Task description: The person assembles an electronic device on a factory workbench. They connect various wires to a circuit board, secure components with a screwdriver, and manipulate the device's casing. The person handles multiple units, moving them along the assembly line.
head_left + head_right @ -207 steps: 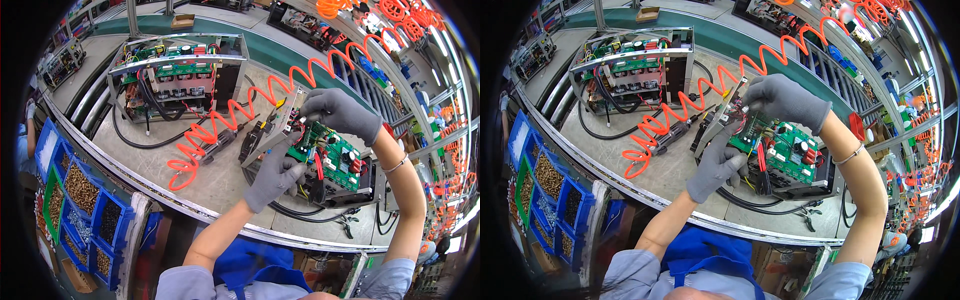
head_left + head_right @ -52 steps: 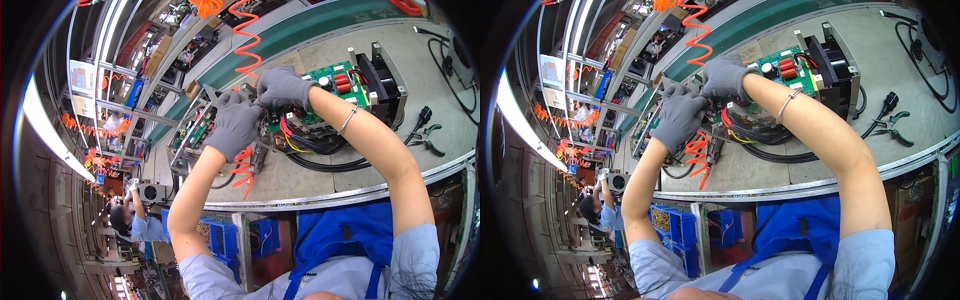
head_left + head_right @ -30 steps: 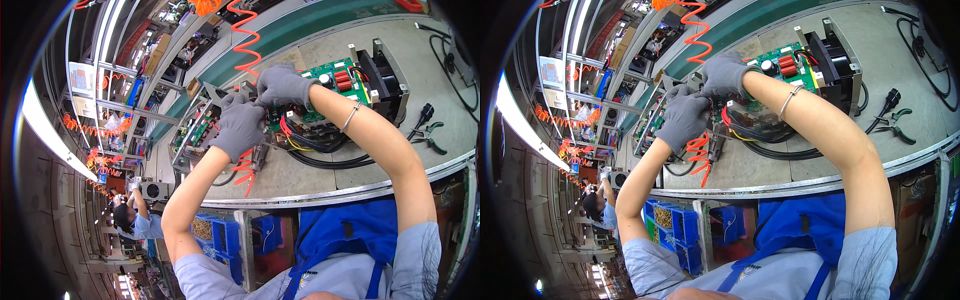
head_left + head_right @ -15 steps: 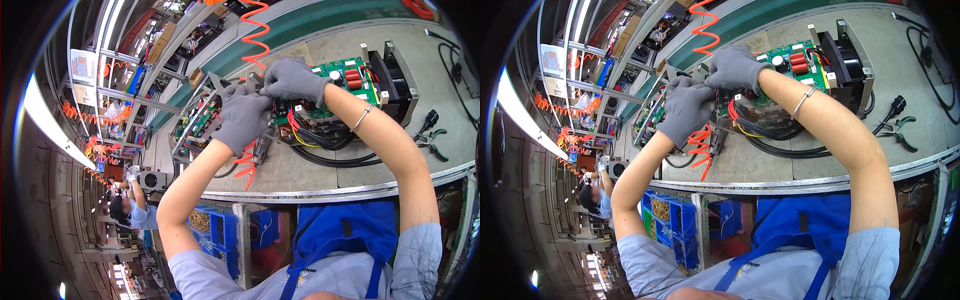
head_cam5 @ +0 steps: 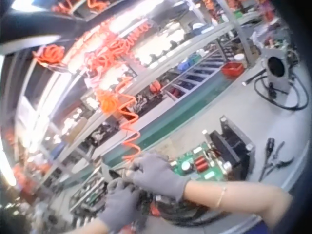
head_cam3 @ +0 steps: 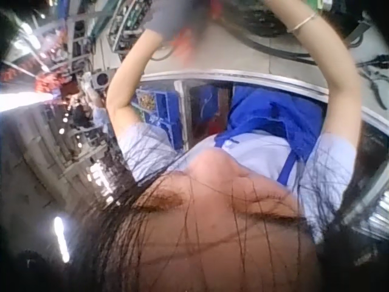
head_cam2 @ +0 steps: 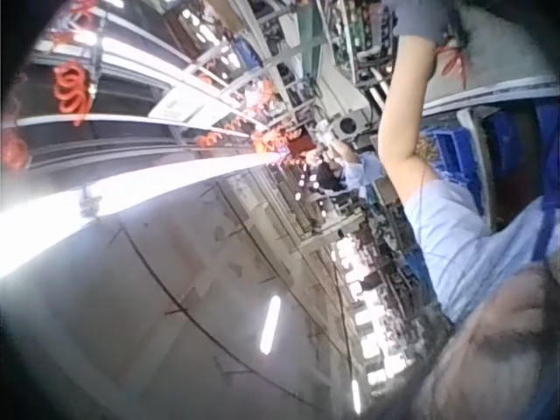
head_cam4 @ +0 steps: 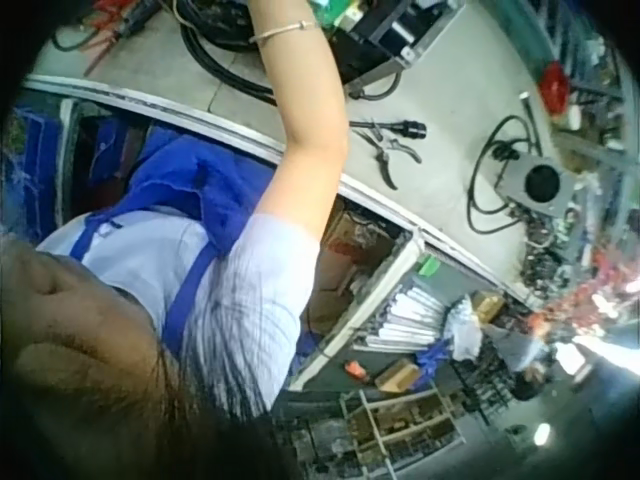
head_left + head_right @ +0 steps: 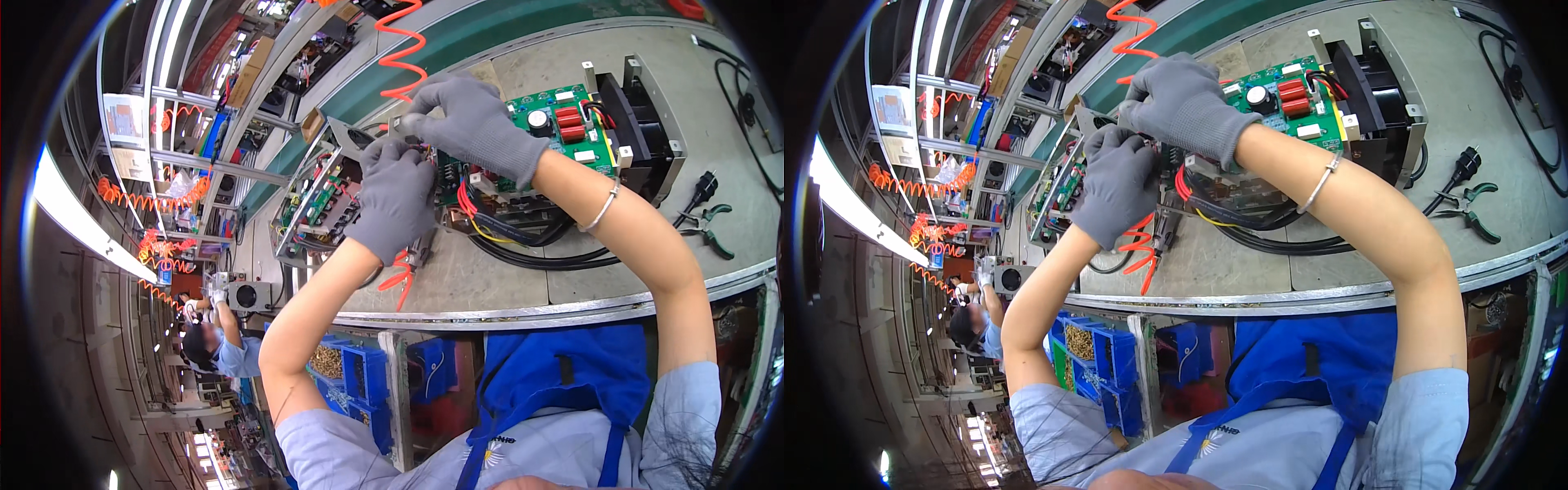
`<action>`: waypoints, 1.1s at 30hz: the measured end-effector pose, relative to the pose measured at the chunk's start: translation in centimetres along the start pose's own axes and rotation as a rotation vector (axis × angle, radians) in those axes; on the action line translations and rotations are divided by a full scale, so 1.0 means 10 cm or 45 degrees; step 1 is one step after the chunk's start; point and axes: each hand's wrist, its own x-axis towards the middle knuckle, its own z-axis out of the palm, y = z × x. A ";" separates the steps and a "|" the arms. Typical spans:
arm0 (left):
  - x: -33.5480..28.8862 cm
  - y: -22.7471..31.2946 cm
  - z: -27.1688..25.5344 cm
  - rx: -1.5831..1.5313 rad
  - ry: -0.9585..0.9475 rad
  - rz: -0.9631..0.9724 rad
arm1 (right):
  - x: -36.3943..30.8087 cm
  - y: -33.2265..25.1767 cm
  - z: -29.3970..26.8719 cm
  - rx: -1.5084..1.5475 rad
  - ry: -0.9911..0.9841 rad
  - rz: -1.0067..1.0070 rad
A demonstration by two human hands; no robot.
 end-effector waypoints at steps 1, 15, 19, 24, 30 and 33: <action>0.02 -0.04 0.03 -0.046 -0.021 -0.027 | -0.02 0.01 0.01 0.020 0.041 -0.041; -0.57 0.52 0.59 -0.340 0.799 -0.784 | -1.69 -0.23 -0.77 -0.207 0.123 -0.333; -0.43 0.45 0.84 -0.622 0.922 -0.953 | -2.18 -0.12 -0.75 -0.249 0.097 -0.068; -0.43 0.41 1.08 -0.486 0.909 -1.056 | -2.64 0.01 -0.56 -0.216 0.114 0.183; -0.65 0.64 1.50 -1.589 1.129 -1.124 | -2.64 0.22 -0.76 -0.536 0.315 0.177; -0.76 0.69 1.55 -1.715 0.982 -1.034 | -2.22 0.33 -0.97 -0.292 0.665 0.208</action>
